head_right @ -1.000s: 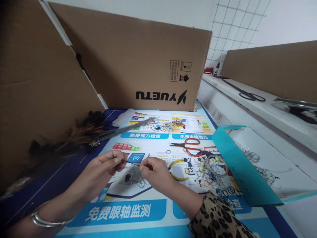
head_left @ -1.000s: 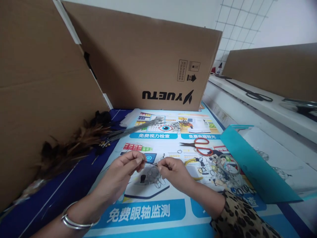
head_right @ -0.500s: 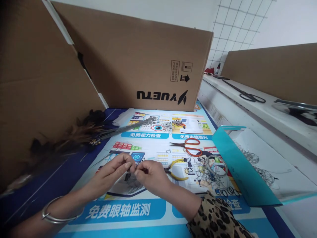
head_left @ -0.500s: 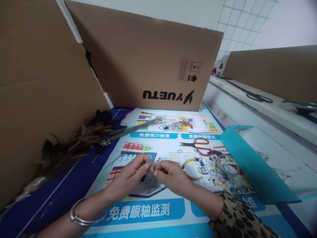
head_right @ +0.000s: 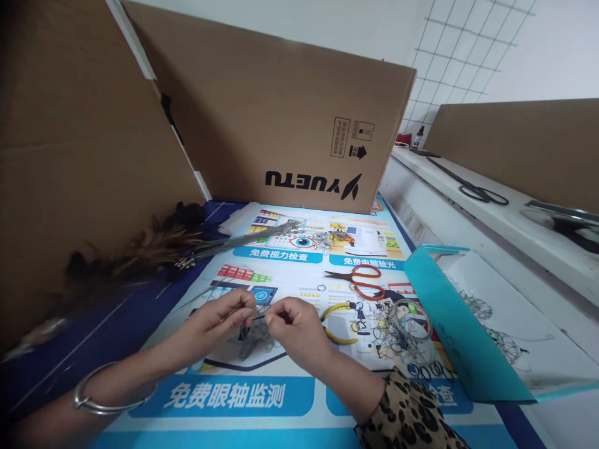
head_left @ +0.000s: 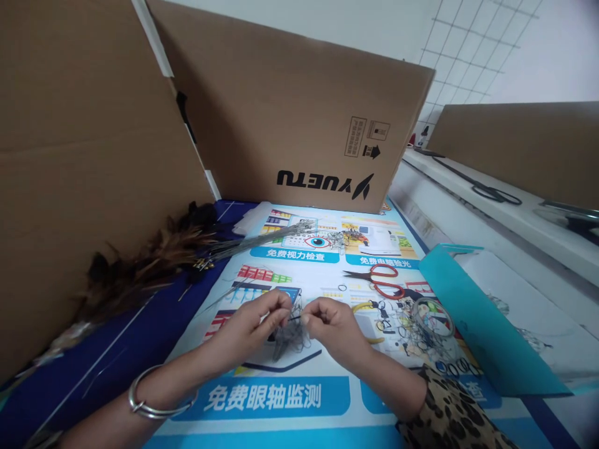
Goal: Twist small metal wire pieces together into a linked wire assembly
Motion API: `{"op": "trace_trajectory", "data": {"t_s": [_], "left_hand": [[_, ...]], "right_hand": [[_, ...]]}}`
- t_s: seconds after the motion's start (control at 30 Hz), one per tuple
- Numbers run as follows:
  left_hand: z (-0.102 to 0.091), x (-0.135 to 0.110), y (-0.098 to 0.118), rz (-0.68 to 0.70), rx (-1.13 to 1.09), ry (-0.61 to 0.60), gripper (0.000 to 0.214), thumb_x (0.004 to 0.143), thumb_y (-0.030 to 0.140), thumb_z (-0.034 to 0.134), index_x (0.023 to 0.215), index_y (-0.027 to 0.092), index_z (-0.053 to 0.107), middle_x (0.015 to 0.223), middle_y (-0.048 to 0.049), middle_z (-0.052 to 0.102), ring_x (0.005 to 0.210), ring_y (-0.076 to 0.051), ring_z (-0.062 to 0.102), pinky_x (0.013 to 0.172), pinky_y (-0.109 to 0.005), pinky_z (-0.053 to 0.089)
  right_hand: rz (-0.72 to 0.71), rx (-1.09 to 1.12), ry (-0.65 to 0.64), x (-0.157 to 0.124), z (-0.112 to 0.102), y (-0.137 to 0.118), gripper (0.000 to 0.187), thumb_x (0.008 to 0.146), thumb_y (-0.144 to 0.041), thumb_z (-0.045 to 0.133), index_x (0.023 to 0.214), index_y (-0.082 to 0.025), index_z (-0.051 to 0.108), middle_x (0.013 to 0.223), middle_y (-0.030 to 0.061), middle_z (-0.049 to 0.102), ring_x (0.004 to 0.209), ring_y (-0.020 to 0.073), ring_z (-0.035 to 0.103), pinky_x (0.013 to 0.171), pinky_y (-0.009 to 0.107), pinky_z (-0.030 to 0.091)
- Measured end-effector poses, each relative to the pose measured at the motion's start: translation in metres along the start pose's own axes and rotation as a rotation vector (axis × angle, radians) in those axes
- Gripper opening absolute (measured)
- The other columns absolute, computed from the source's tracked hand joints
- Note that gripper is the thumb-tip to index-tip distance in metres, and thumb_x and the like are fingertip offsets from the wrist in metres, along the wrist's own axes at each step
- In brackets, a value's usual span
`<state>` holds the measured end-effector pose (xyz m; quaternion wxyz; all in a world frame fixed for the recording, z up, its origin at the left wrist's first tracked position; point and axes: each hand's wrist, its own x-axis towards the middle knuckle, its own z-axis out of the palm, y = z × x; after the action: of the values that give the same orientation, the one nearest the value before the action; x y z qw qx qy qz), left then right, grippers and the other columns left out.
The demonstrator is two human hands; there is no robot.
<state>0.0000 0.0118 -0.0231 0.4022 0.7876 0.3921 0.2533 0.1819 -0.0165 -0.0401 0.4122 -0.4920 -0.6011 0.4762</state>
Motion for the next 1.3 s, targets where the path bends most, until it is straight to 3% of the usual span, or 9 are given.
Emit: {"op": "trace_trajectory", "data": {"t_s": [0.27, 0.43, 0.67, 0.8, 0.93, 1.07, 1.3], "left_hand": [[0.004, -0.003, 0.001, 0.009, 0.170, -0.007, 0.018, 0.084, 0.021, 0.043, 0.085, 0.021, 0.061, 0.083, -0.0014, 0.063, 0.078, -0.016, 0.056, 0.069, -0.026, 0.040], [0.004, -0.002, 0.006, 0.032, 0.241, -0.025, 0.020, 0.082, 0.018, 0.043, 0.081, 0.019, 0.063, 0.076, -0.0017, 0.063, 0.074, -0.016, 0.055, 0.067, -0.026, 0.039], [0.003, -0.001, 0.008, -0.096, -0.116, -0.043, 0.016, 0.079, 0.022, 0.044, 0.073, 0.018, 0.058, 0.067, 0.0011, 0.059, 0.065, -0.014, 0.053, 0.060, -0.023, 0.040], [0.003, -0.001, 0.008, -0.158, -0.230, -0.022, 0.015, 0.078, 0.024, 0.046, 0.072, 0.018, 0.058, 0.066, 0.0014, 0.058, 0.065, -0.014, 0.053, 0.061, -0.023, 0.040], [0.004, -0.001, 0.009, -0.151, -0.167, 0.016, 0.014, 0.078, 0.024, 0.046, 0.070, 0.018, 0.056, 0.064, 0.0025, 0.055, 0.063, -0.013, 0.050, 0.059, -0.022, 0.038], [0.007, -0.002, 0.010, -0.141, -0.075, 0.023, 0.016, 0.078, 0.021, 0.044, 0.065, 0.017, 0.052, 0.062, 0.0028, 0.053, 0.062, -0.013, 0.049, 0.059, -0.022, 0.037], [0.014, -0.004, 0.007, -0.122, -0.021, 0.024, 0.017, 0.078, 0.019, 0.043, 0.067, 0.017, 0.055, 0.063, 0.0024, 0.055, 0.063, -0.013, 0.050, 0.060, -0.023, 0.037]], "right_hand": [[-0.011, -0.098, -0.005, -0.003, 0.003, -0.008, 0.008, 0.073, -0.016, 0.052, 0.069, -0.015, 0.059, 0.062, -0.0018, 0.054, 0.056, 0.0085, 0.047, 0.052, 0.019, 0.037], [0.029, -0.060, -0.018, -0.003, 0.002, -0.012, 0.008, 0.072, -0.015, 0.053, 0.069, -0.014, 0.059, 0.061, -0.0021, 0.054, 0.055, 0.0081, 0.046, 0.051, 0.018, 0.037], [0.069, 0.019, -0.090, -0.002, -0.002, -0.015, 0.013, 0.078, -0.024, 0.053, 0.074, -0.014, 0.061, 0.059, -0.0028, 0.052, 0.052, 0.0077, 0.045, 0.049, 0.018, 0.037], [-0.049, -0.133, 0.002, -0.003, -0.003, -0.011, 0.010, 0.078, -0.022, 0.055, 0.077, -0.017, 0.063, 0.065, -0.0009, 0.057, 0.058, 0.0093, 0.050, 0.053, 0.019, 0.039], [-0.294, -0.358, 0.116, -0.004, 0.000, -0.009, 0.008, 0.074, -0.015, 0.058, 0.077, -0.018, 0.064, 0.070, 0.0008, 0.060, 0.065, 0.0115, 0.054, 0.061, 0.022, 0.042], [-0.468, -0.494, 0.118, -0.005, 0.002, -0.007, 0.012, 0.079, -0.015, 0.052, 0.083, -0.019, 0.063, 0.076, 0.0036, 0.063, 0.074, 0.0138, 0.057, 0.069, 0.024, 0.044], [-0.571, -0.727, 0.121, -0.010, 0.004, -0.005, 0.014, 0.082, -0.016, 0.047, 0.078, -0.017, 0.060, 0.075, 0.0059, 0.061, 0.073, 0.0158, 0.055, 0.067, 0.027, 0.043]]}}
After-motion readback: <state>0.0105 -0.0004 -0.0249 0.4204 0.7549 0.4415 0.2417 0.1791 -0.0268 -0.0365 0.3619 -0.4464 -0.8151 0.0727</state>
